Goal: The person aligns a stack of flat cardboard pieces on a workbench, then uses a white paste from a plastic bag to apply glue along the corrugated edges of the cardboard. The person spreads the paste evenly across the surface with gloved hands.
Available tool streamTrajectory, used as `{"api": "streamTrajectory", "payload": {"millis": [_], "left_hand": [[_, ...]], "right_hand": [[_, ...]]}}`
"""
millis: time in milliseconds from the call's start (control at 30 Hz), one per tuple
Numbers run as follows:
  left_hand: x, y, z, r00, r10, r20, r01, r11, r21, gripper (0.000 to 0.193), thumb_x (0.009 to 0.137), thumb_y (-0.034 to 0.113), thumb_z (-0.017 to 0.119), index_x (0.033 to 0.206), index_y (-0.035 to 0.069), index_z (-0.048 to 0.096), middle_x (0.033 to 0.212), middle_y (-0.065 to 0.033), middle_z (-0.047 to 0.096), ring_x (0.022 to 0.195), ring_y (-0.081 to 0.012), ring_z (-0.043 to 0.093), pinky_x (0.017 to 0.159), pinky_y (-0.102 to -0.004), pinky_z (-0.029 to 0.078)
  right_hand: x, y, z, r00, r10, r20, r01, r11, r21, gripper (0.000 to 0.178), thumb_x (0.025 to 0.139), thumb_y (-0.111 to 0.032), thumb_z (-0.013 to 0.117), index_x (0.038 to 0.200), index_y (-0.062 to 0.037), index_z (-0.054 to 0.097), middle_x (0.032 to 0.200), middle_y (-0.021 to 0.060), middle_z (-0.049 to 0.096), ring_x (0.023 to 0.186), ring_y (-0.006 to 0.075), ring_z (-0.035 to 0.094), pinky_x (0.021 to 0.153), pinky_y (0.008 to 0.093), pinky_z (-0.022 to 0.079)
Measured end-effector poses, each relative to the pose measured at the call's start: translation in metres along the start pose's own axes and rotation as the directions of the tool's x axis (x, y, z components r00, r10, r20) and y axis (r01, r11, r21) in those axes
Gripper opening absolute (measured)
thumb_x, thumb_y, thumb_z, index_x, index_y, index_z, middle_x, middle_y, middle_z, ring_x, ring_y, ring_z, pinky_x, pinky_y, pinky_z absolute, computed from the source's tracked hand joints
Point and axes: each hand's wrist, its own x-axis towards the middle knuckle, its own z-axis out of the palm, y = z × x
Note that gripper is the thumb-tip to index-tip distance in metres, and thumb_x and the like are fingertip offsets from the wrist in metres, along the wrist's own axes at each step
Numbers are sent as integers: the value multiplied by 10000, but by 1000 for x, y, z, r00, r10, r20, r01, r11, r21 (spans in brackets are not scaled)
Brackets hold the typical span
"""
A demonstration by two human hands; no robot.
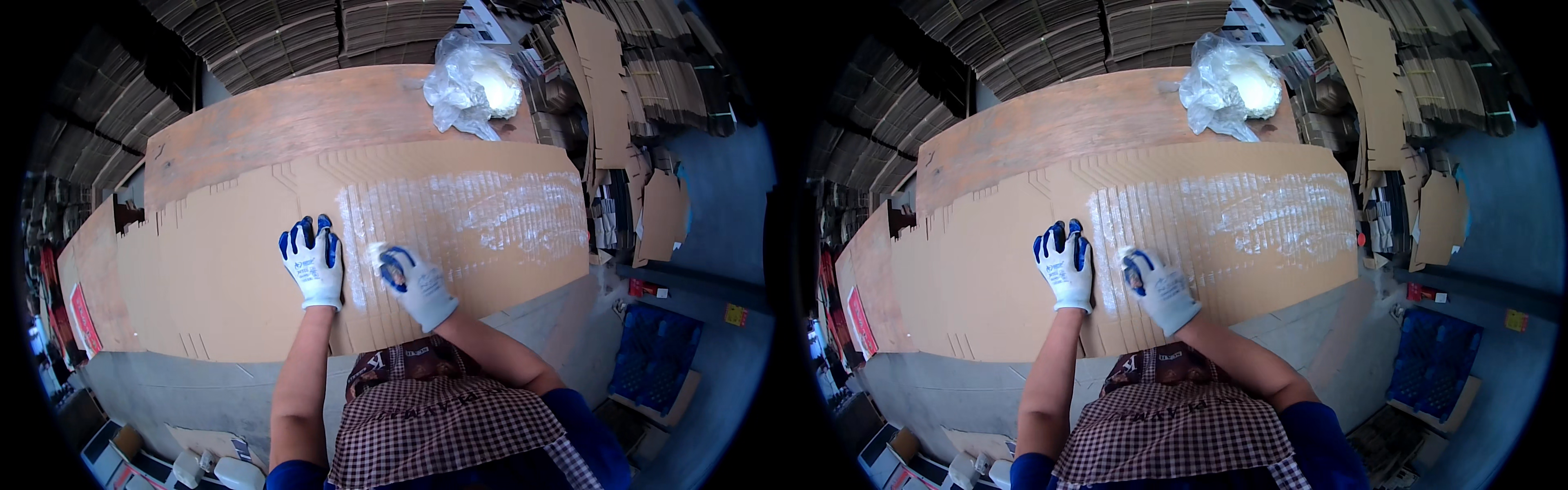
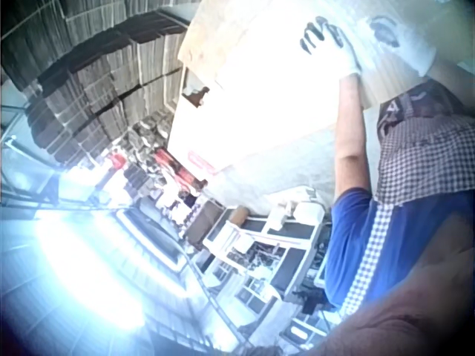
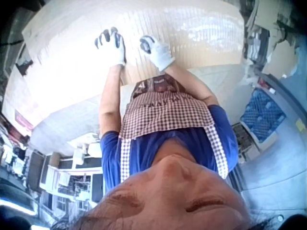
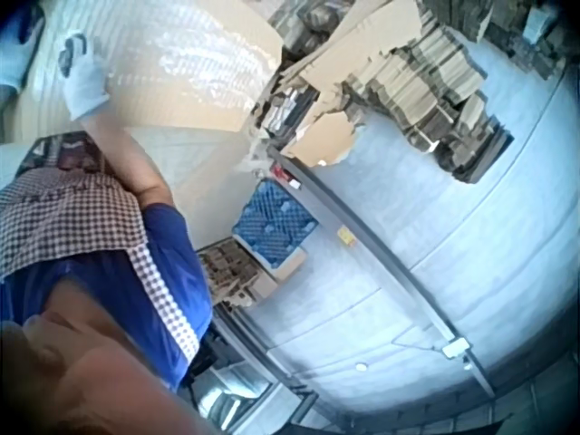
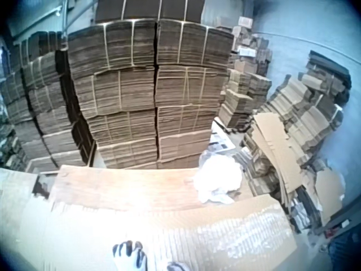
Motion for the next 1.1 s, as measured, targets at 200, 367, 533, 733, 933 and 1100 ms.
{"api": "streamTrajectory", "payload": {"millis": [200,367,533,733,933,1100], "left_hand": [[0,1,-3,1000,-11,4,11,1000,-15,318,880,186,633,1187,112,673,1202,-144,595,1162,-309,519,1063,-495,333],[-2,-3,1,1000,-13,-10,13,1000,-2,314,882,186,634,1185,117,677,1205,-144,595,1166,-310,518,1069,-495,329],[-4,0,1,1000,-17,-1,17,1000,-3,320,889,192,634,1199,124,678,1208,-143,598,1176,-312,516,1083,-496,320],[-3,-1,1,1000,-20,-7,20,1000,-10,315,888,191,641,1193,124,687,1240,-143,598,1192,-318,518,1093,-500,315],[-3,-1,2,1000,2,18,-2,1000,10,369,876,182,655,1241,130,666,1280,-158,583,1207,-336,508,1100,-507,309],[-7,-1,4,999,10,-41,-9,1000,26,317,890,172,646,1200,121,690,1261,-176,591,1188,-368,512,1078,-512,331]], "right_hand": [[-8,-21,-14,998,-31,-47,34,997,74,372,859,-232,719,1176,-78,602,1100,133,641,862,341,683,759,426,559],[-25,-5,-19,995,95,21,-95,995,-15,368,824,-229,785,1110,-79,609,1057,118,650,894,326,690,744,411,565],[-53,-10,-22,999,-33,-10,34,995,97,369,802,-227,800,1093,-97,614,1116,109,631,884,341,690,763,408,566],[-74,35,-34,975,220,-30,-222,973,-58,432,818,-289,775,1140,-83,575,1062,136,620,844,351,678,738,438,554],[-77,7,-39,978,195,-81,-184,976,118,350,820,-242,795,1069,-72,617,1083,142,642,919,346,684,761,406,554],[-91,71,-55,894,413,-175,-407,911,69,415,816,-280,776,1134,-83,598,1116,134,637,936,366,668,814,453,537]]}}
